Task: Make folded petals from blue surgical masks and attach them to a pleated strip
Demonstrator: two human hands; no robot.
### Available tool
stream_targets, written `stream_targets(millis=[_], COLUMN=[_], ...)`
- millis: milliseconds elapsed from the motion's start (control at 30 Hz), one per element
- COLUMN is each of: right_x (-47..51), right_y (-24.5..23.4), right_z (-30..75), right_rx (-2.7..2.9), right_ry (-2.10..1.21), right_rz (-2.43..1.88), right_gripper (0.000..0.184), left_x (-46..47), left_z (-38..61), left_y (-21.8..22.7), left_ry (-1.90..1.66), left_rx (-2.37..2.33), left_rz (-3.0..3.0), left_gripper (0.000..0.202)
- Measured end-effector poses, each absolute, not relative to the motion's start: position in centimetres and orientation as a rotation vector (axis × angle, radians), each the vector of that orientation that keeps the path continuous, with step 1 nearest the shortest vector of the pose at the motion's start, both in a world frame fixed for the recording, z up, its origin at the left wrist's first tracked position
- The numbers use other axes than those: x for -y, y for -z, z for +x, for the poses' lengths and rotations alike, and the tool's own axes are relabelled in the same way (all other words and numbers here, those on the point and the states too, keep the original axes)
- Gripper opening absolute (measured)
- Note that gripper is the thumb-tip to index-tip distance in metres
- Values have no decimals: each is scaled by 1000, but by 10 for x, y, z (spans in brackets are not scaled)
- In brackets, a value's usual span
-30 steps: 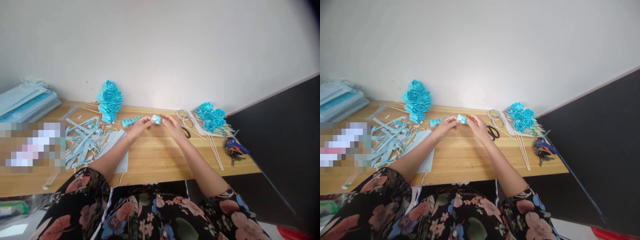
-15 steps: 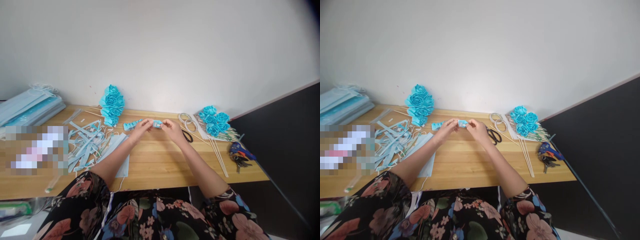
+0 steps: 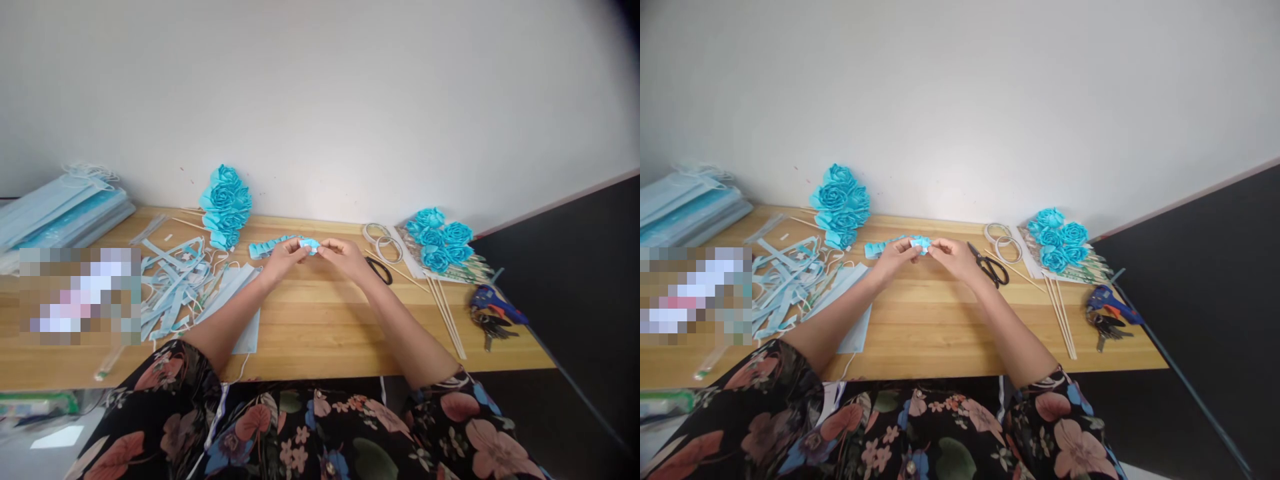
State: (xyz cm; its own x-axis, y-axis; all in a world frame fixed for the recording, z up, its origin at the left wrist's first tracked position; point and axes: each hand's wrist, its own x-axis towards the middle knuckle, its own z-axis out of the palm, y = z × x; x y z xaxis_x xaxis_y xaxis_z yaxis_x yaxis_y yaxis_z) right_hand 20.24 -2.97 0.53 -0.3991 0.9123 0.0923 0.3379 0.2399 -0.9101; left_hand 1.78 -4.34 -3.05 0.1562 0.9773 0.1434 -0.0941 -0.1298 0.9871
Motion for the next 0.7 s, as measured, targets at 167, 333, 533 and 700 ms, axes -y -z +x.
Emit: stream_targets(millis=[167,333,533,700], right_x=[24,21,31,40], right_y=[2,18,33,31], right_z=[205,204,196,193], right_rx=[1872,1745,1631,1597], right_ry=[-1145,-1075,-1043,-1044], right_rz=[-1119,-1141,-1128,-1116], right_gripper=[26,30,28,24], left_x=[42,51,60,59], left_z=[18,20,27,28], left_y=[32,26,30,32], left_ry=[-1282,-1546,-1283,-1210], left_rx=[-985,-1291,-1416,-1500], left_rz=[1297,1463,1855,1903], left_gripper=[35,24,18,15])
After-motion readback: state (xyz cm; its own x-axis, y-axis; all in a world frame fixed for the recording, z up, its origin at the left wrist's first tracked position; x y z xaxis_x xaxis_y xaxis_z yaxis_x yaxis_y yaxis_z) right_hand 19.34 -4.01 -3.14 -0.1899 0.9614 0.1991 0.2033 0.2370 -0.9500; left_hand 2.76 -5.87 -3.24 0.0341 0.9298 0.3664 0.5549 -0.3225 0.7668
